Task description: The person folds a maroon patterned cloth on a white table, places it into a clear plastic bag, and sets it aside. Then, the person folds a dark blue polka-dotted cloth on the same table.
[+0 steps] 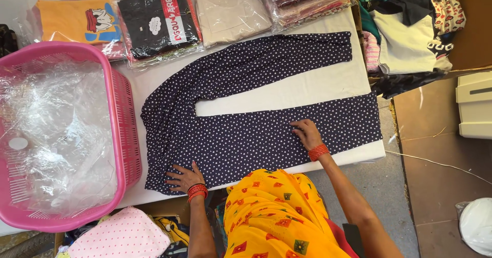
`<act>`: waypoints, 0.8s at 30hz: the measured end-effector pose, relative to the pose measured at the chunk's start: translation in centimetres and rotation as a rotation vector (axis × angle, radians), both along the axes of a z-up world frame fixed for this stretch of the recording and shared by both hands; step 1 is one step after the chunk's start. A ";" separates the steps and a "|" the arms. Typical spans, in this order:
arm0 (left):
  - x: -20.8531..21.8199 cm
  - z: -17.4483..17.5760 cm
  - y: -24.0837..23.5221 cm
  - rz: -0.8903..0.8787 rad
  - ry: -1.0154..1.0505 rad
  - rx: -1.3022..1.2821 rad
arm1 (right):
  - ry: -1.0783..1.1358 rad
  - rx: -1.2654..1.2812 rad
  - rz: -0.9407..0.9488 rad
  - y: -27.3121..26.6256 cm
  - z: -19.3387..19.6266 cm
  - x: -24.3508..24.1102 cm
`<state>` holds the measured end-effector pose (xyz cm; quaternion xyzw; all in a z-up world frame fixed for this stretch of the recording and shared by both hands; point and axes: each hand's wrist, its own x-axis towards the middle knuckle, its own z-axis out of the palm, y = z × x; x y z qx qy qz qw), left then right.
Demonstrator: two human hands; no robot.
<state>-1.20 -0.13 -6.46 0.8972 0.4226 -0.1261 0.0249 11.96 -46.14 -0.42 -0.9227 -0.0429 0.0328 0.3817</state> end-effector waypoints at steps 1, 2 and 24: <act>-0.1 0.1 0.1 0.014 -0.004 -0.035 | -0.005 -0.007 0.056 1.3 0.1 0.9; -0.2 0.3 0.2 0.029 -0.009 -0.070 | -0.011 -0.014 0.111 2.6 0.3 1.8; -3.1 0.5 -1.0 -0.069 -0.260 -0.008 | 0.901 -0.125 0.025 -19.4 -4.9 -16.3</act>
